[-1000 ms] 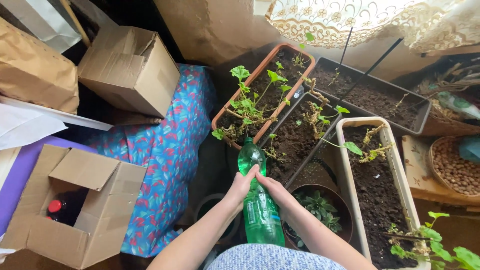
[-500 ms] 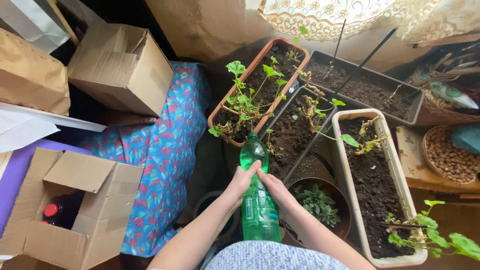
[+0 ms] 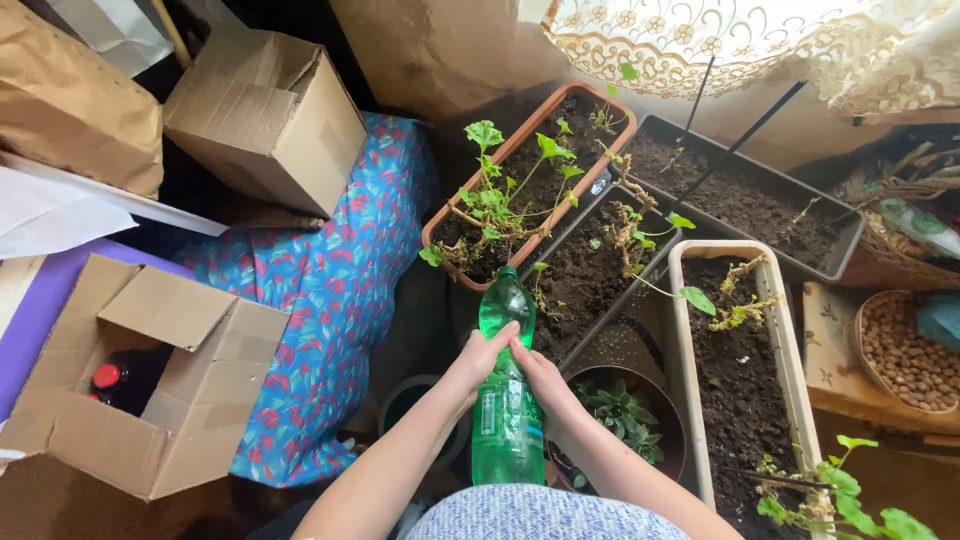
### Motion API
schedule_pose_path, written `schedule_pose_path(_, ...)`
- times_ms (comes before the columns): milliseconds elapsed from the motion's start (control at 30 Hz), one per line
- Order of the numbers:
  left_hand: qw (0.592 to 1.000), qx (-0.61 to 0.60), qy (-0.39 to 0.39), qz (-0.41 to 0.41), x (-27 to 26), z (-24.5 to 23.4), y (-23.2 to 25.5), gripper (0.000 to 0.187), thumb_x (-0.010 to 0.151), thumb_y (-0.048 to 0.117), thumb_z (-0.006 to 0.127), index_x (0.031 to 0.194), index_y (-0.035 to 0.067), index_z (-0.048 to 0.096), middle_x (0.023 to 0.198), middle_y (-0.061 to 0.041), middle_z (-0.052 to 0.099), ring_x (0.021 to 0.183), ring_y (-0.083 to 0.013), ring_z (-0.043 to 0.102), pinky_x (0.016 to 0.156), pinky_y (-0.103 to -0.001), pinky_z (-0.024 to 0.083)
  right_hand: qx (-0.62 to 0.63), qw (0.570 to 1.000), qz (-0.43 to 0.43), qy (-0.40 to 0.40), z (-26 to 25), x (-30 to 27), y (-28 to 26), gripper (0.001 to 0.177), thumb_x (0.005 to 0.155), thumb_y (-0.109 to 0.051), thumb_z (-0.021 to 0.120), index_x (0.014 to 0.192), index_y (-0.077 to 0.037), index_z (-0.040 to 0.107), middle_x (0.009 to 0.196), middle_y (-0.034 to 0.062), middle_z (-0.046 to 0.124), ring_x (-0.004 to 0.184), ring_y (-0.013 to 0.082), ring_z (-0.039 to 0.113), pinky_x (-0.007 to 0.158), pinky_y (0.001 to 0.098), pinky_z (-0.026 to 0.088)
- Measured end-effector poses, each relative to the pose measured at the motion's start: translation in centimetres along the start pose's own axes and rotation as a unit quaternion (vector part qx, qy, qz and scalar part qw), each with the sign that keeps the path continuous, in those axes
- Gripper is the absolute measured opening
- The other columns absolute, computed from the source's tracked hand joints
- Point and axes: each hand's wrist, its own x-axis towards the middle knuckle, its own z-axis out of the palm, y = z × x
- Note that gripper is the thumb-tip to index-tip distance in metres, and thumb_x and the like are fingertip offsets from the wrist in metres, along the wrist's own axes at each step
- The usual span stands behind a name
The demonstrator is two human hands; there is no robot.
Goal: The person waters several potted plants using a green plastic bottle. They pour water into a small round pot and then into two rectangular planters, moving the bottle between containers to distribute water.
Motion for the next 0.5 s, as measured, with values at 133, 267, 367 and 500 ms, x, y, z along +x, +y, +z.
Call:
schedule_pose_path(133,1.000,-0.012,0.028,0.000,0.0,-0.9,-1.3,0.068,0.081,0.052,0.086,0.110,-0.002,0.056,0.104,-0.018,0.062,0.100,-0.0286,0.066,0.087,-0.044,0.056,-0.021,0.999,0.000,-0.025,-0.7,1.4,0.7,0.065,0.091,-0.053,0.074,0.120,0.005,0.064,0.103,0.0220,0.065,0.100,0.0307,0.069,0.087,0.0508,0.058)
schedule_pose_path(267,0.998,-0.039,0.051,0.000,-0.2,-1.0,-1.7,0.071,0.083,0.051,0.084,0.115,-0.005,0.053,0.113,-0.022,0.060,0.109,-0.0299,0.063,0.094,-0.046,0.053,-0.042,0.998,0.002,-0.046,-2.2,5.3,2.9,0.066,0.088,-0.053,0.080,0.119,0.003,0.065,0.101,0.0210,0.067,0.095,0.0305,0.071,0.083,0.0499,0.059)
schedule_pose_path(367,0.998,-0.030,0.048,0.008,0.5,-0.5,-1.7,0.074,0.083,0.054,0.084,0.116,-0.005,0.053,0.116,-0.023,0.060,0.114,-0.0312,0.063,0.097,-0.047,0.052,-0.041,0.998,-0.004,-0.039,-2.1,4.8,2.3,0.064,0.089,-0.052,0.079,0.118,0.003,0.065,0.100,0.0196,0.066,0.095,0.0298,0.070,0.081,0.0483,0.059)
schedule_pose_path(500,0.999,-0.019,0.039,0.021,1.2,0.1,-1.3,0.080,0.081,0.056,0.085,0.119,-0.006,0.053,0.121,-0.025,0.059,0.120,-0.0348,0.061,0.100,-0.049,0.050,-0.042,0.999,-0.013,-0.026,-3.7,7.7,3.3,0.063,0.090,-0.053,0.077,0.120,0.002,0.064,0.100,0.0189,0.067,0.096,0.0303,0.071,0.081,0.0483,0.060)
